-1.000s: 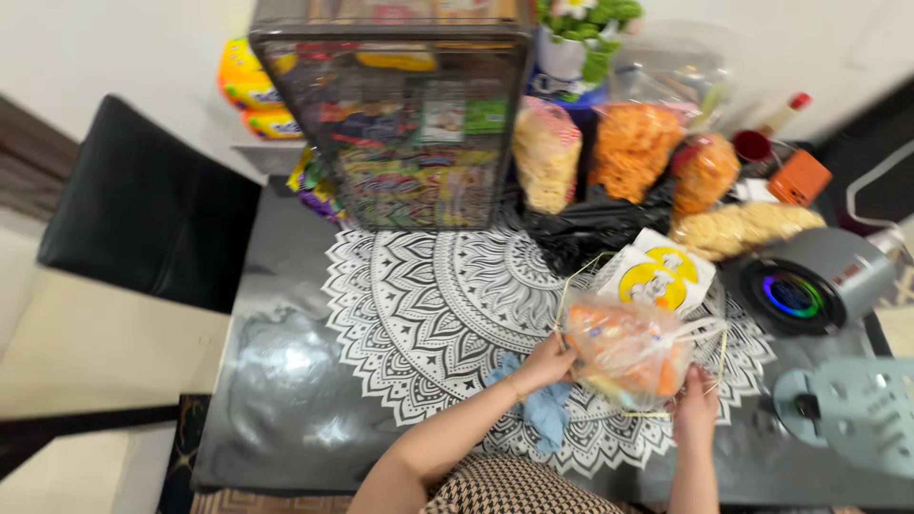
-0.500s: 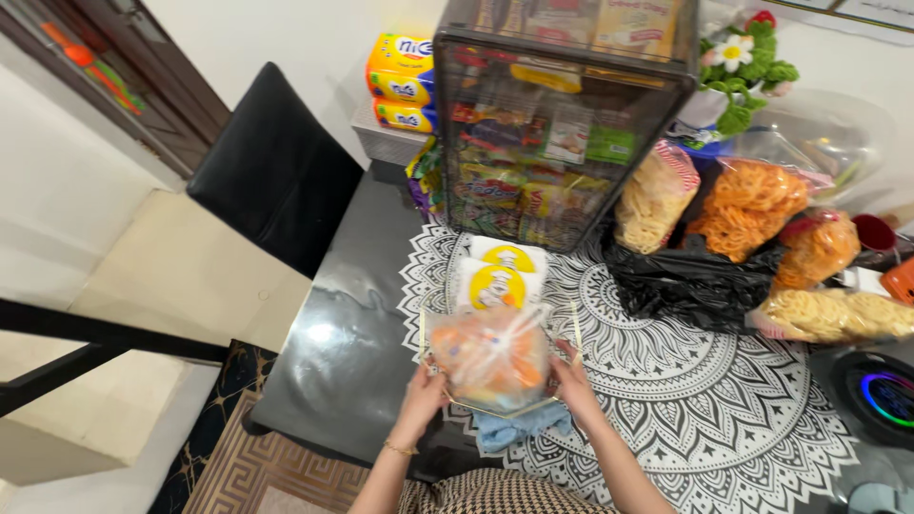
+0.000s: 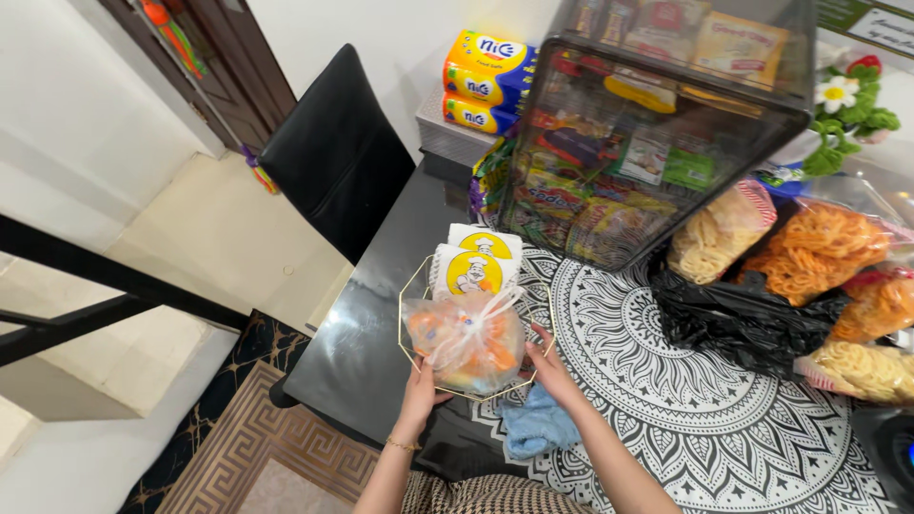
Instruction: The person wipes a dining table with a blue cloth, moves snack packages and a wire basket, and cleans the exterior of a transparent snack storage cabinet. They then open the cabinet and rearrange small snack packets inside.
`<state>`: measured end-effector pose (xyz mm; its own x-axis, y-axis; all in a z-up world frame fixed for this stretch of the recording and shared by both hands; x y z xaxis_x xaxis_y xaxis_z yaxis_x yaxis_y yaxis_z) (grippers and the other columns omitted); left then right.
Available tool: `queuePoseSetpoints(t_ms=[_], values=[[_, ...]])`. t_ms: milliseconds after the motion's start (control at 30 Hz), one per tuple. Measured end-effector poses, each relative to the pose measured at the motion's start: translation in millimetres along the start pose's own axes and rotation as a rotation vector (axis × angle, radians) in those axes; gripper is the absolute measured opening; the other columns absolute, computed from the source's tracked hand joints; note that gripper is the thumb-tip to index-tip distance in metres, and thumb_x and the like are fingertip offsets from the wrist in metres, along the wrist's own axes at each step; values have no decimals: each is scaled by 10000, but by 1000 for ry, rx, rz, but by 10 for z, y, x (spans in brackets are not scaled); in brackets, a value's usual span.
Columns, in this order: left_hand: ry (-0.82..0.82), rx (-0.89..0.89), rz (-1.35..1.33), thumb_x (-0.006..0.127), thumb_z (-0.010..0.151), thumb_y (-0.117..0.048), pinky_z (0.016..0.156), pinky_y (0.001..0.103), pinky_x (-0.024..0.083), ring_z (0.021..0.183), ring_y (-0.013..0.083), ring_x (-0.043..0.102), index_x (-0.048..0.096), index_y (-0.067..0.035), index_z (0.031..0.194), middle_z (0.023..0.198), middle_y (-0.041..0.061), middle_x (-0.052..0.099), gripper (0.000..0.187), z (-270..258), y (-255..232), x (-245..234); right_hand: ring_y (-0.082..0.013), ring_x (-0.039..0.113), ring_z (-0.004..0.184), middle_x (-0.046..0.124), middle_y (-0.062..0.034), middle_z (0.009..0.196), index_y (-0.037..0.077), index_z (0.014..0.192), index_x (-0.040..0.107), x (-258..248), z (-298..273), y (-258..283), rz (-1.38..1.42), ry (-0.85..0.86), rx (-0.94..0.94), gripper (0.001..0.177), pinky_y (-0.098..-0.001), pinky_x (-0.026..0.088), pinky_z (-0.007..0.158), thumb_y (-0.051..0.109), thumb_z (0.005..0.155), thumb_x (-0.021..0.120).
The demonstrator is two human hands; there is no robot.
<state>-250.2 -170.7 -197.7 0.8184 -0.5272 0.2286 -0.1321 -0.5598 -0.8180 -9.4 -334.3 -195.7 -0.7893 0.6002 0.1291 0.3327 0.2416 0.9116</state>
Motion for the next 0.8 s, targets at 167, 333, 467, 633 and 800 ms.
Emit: queuePoseSetpoints(t_ms=[167,333,467,633,800], values=[[65,24,15,382,1044,-371,829,405,642,1184,237,666,412,-143,1484,1413,79,581,496,-17,-58,8,-207,639,1082,609,-92,1220,220,1564,273,-12,4,-10,-47,-55,-14,620,-415,581,833,389,1014,502],[93,25,111,425,1032,-340,816,384,637,1146,234,680,223,-189,1577,1387,88,590,600,-65,-185,-43,-200,619,1078,592,-74,1294,277,1575,232,63,-43,49,2,-128,50,640,-410,525,848,394,993,472],[206,43,51,510,1000,-260,856,387,618,1158,241,674,8,-231,1603,1405,88,561,785,-7,-297,-117,-193,615,1139,564,-72,1345,286,1571,228,156,-116,64,119,-184,65,651,-425,523,867,423,981,469],[326,-57,146,514,1027,-274,901,367,605,1216,169,638,128,-254,1600,1418,54,581,691,145,-202,-196,-211,607,1187,577,-95,1317,239,1552,339,218,-158,100,162,-227,62,595,-430,526,896,479,1014,422],[408,-39,111,524,1002,-217,884,355,604,1116,163,661,240,-238,1557,1286,35,589,624,277,-111,-262,-252,617,1186,628,-103,1291,207,1517,443,277,-182,132,142,-271,88,618,-428,521,914,547,1003,409]])
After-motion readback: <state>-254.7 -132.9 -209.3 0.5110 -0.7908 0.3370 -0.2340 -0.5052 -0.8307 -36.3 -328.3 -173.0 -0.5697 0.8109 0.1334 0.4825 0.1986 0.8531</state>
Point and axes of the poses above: each hand's wrist, its own z-axis towards the middle knuckle, its own x-axis out of the palm, y = z × x, the point moved 5 cm from there along z, towards the middle knuckle
